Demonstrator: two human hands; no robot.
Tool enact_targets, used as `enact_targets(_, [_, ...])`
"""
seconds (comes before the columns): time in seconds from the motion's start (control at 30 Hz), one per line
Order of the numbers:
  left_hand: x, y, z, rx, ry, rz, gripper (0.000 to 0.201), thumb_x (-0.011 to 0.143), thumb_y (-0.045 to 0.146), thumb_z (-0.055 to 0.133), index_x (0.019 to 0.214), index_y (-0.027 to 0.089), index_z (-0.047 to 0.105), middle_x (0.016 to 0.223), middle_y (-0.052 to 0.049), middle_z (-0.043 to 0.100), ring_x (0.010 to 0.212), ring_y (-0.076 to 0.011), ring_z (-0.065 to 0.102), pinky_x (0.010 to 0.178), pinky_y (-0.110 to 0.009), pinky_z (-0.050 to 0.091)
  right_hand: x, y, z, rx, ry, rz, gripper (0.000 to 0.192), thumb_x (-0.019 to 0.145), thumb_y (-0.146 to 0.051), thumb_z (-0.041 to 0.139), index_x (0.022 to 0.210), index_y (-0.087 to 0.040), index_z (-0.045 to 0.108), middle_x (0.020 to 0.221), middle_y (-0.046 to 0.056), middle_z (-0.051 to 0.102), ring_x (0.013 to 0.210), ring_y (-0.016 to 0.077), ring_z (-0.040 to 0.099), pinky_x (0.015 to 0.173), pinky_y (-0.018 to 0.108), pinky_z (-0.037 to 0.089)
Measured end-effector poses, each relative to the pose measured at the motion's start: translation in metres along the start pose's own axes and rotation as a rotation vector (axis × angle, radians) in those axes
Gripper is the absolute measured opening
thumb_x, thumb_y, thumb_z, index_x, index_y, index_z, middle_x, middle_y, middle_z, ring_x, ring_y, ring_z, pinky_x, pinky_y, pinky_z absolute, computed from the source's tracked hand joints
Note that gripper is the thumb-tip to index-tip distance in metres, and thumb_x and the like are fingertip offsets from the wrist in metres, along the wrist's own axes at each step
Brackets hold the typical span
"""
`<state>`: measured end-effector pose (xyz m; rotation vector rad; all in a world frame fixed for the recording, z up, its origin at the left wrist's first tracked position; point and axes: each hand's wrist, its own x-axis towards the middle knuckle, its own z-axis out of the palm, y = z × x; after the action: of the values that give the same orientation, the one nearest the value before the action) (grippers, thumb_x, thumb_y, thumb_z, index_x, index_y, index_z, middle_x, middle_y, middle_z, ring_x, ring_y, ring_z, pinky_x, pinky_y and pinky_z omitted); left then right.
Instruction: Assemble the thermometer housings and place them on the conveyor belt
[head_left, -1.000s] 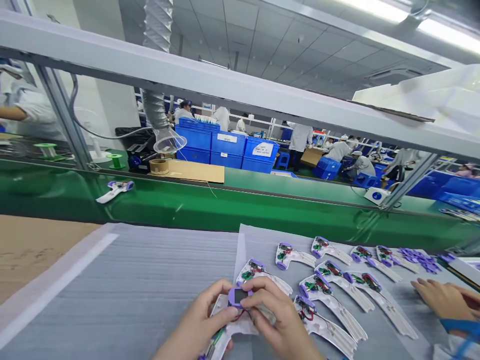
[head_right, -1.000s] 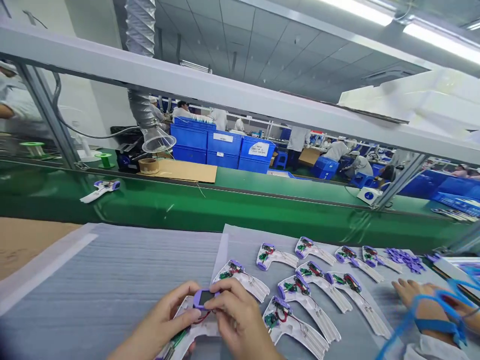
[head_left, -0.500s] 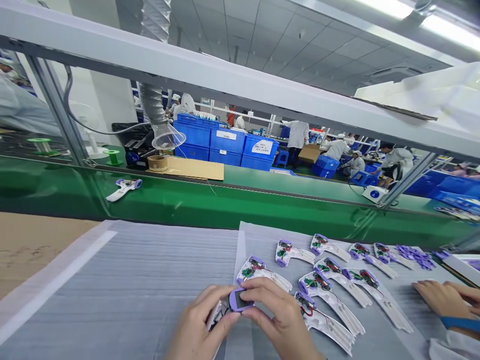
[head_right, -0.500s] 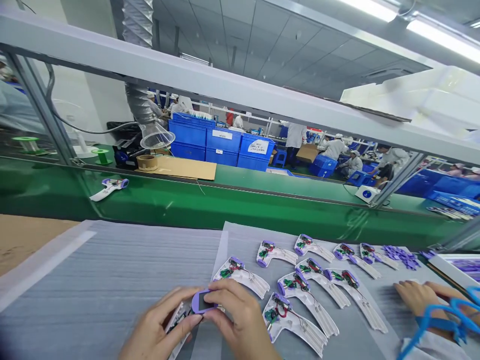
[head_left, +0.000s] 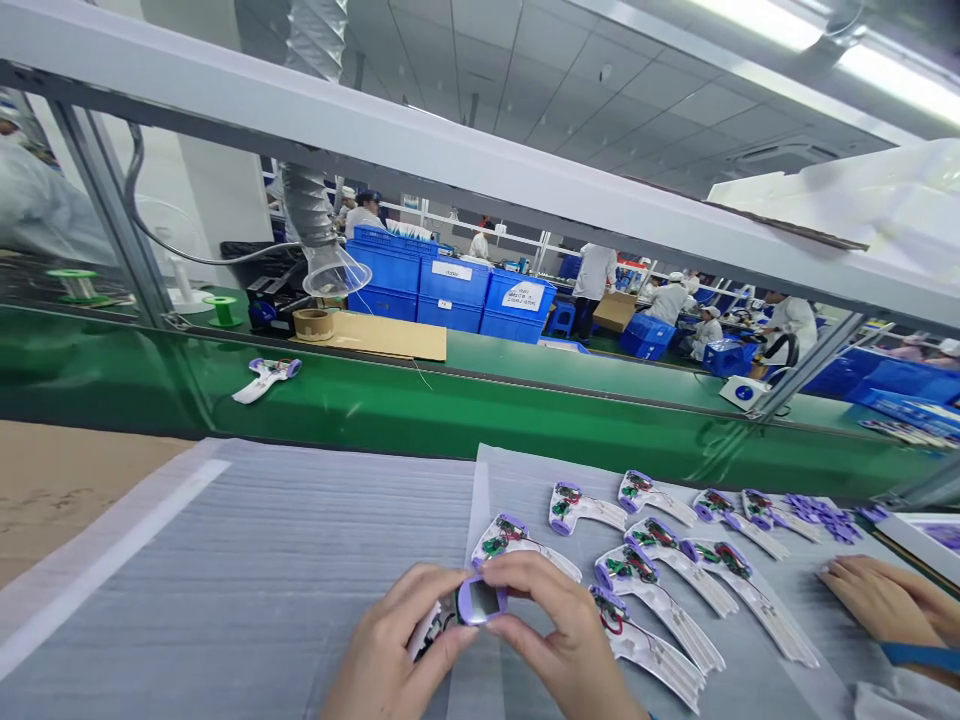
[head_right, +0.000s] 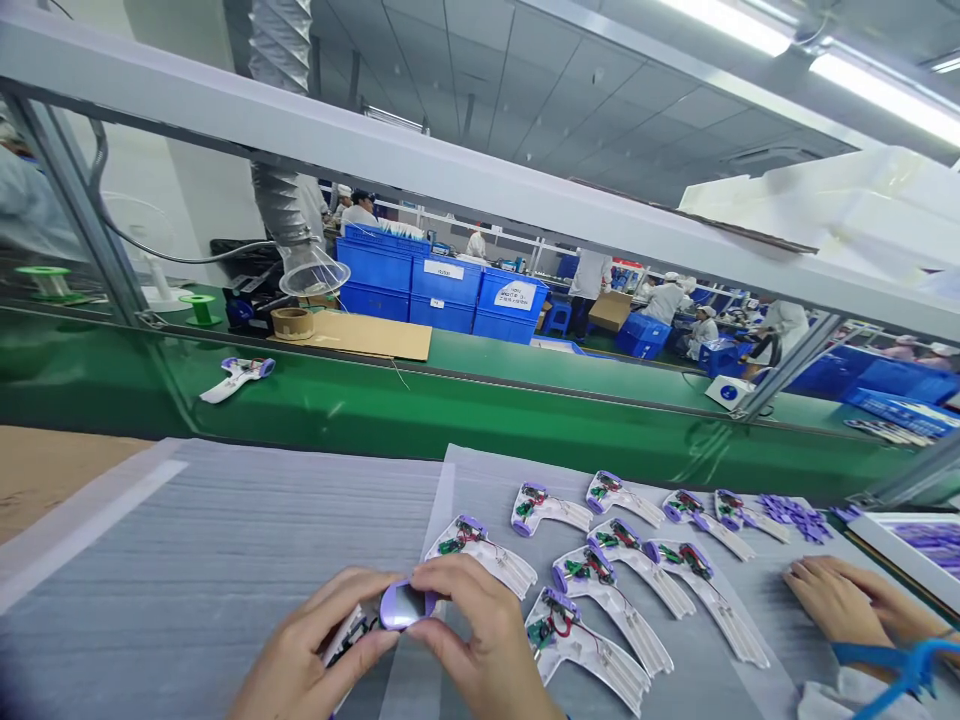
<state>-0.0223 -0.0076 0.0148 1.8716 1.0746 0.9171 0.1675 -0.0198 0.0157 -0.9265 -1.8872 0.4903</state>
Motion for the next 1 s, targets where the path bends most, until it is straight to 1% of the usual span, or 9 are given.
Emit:
enact_targets(0.1, [0.000, -0.001, 0.000, -0.001, 0.008, 0.016, 0.029, 0.085, 0.030, 0.057, 0.114, 0.028, 0.062, 0.107, -0.003, 0.066, 0.096, -0.0180, 0.062, 0.082, -0.022, 0.048, 0.001, 0.000, 0.000, -0.040, -0.026, -0.025, 0.032, 0.087, -0.017, 0.060, 0.118, -0.026, 0.057, 0.106, 0.006, 0.064, 0.099, 0.0157, 0.062, 0.085, 0.023, 0.051])
enact_targets(0.3, [-0.002, -0.001, 0.002, -0.010, 0.028, -0.007, 0.026, 0.084, 0.029, 0.057, 0.109, 0.027, 0.065, 0.106, -0.005, 0.067, 0.094, -0.0204, 0.063, 0.081, -0.025, 0.050, 0.000, 0.000, -0.001, -0.042, -0.001, -0.082, 0.019, 0.088, -0.020, 0.058, 0.106, -0.024, 0.063, 0.104, 0.006, 0.065, 0.098, 0.0153, 0.063, 0.086, 0.022, 0.050])
enact_targets(0.43, [-0.004, 0.002, 0.002, -0.014, 0.016, 0.009, 0.024, 0.084, 0.026, 0.057, 0.107, 0.029, 0.065, 0.102, -0.003, 0.066, 0.094, -0.0204, 0.062, 0.082, -0.025, 0.049, 0.004, -0.003, -0.002, 0.053, 0.015, 0.032, 0.012, 0.087, -0.028, 0.061, 0.097, -0.022, 0.062, 0.096, 0.005, 0.067, 0.092, 0.0173, 0.063, 0.081, 0.026, 0.051])
enact_targets(0.53, [-0.004, 0.003, 0.003, 0.004, 0.018, 0.031, 0.027, 0.085, 0.025, 0.057, 0.111, 0.031, 0.063, 0.100, -0.002, 0.065, 0.093, -0.0186, 0.062, 0.080, -0.023, 0.048, 0.011, -0.007, -0.003, 0.060, 0.018, 0.110, 0.006, 0.089, -0.024, 0.057, 0.087, -0.020, 0.060, 0.086, 0.004, 0.065, 0.083, 0.0161, 0.062, 0.074, 0.026, 0.050])
enact_targets(0.6, [-0.004, 0.002, 0.004, 0.025, 0.030, 0.058, 0.027, 0.085, 0.025, 0.058, 0.110, 0.032, 0.062, 0.100, 0.000, 0.064, 0.091, -0.0170, 0.062, 0.079, -0.020, 0.047, 0.017, -0.012, -0.004, 0.048, -0.017, 0.142, 0.010, 0.090, -0.021, 0.054, 0.081, -0.020, 0.058, 0.083, 0.003, 0.062, 0.080, 0.0153, 0.060, 0.072, 0.025, 0.048])
enact_targets(0.67, [-0.004, 0.001, 0.003, 0.047, 0.036, 0.085, 0.024, 0.084, 0.025, 0.058, 0.107, 0.032, 0.062, 0.100, 0.001, 0.064, 0.090, -0.0157, 0.062, 0.077, -0.018, 0.047, 0.021, -0.015, -0.005, 0.020, -0.071, 0.155, 0.011, 0.092, -0.019, 0.050, 0.081, -0.020, 0.054, 0.083, 0.002, 0.059, 0.078, 0.0147, 0.057, 0.070, 0.025, 0.046])
enact_targets(0.8, [-0.003, 0.003, 0.003, 0.074, 0.052, 0.085, 0.016, 0.085, 0.028, 0.057, 0.101, 0.029, 0.062, 0.098, 0.000, 0.064, 0.085, -0.0155, 0.063, 0.071, -0.018, 0.047, 0.021, -0.017, -0.004, -0.071, -0.125, 0.068, 0.014, 0.094, -0.014, 0.037, 0.085, -0.020, 0.046, 0.096, 0.005, 0.051, 0.089, 0.0166, 0.053, 0.076, 0.029, 0.045])
enact_targets(0.9, [0.000, 0.007, 0.003, 0.062, 0.090, 0.079, 0.013, 0.085, 0.028, 0.056, 0.098, 0.027, 0.061, 0.094, 0.000, 0.064, 0.081, -0.0151, 0.062, 0.069, -0.019, 0.047, 0.016, -0.013, 0.002, -0.121, -0.073, -0.047, 0.013, 0.095, -0.015, 0.034, 0.088, -0.021, 0.043, 0.099, 0.007, 0.049, 0.103, 0.0200, 0.048, 0.086, 0.034, 0.043])
enact_targets(1.0, [0.004, 0.009, 0.005, 0.050, 0.118, 0.080, 0.012, 0.085, 0.027, 0.056, 0.096, 0.026, 0.061, 0.092, 0.000, 0.064, 0.080, -0.0150, 0.061, 0.069, -0.020, 0.047, 0.009, -0.008, 0.006, -0.171, -0.015, -0.108, 0.012, 0.097, -0.018, 0.032, 0.092, -0.022, 0.042, 0.099, 0.007, 0.048, 0.108, 0.0213, 0.046, 0.091, 0.037, 0.041])
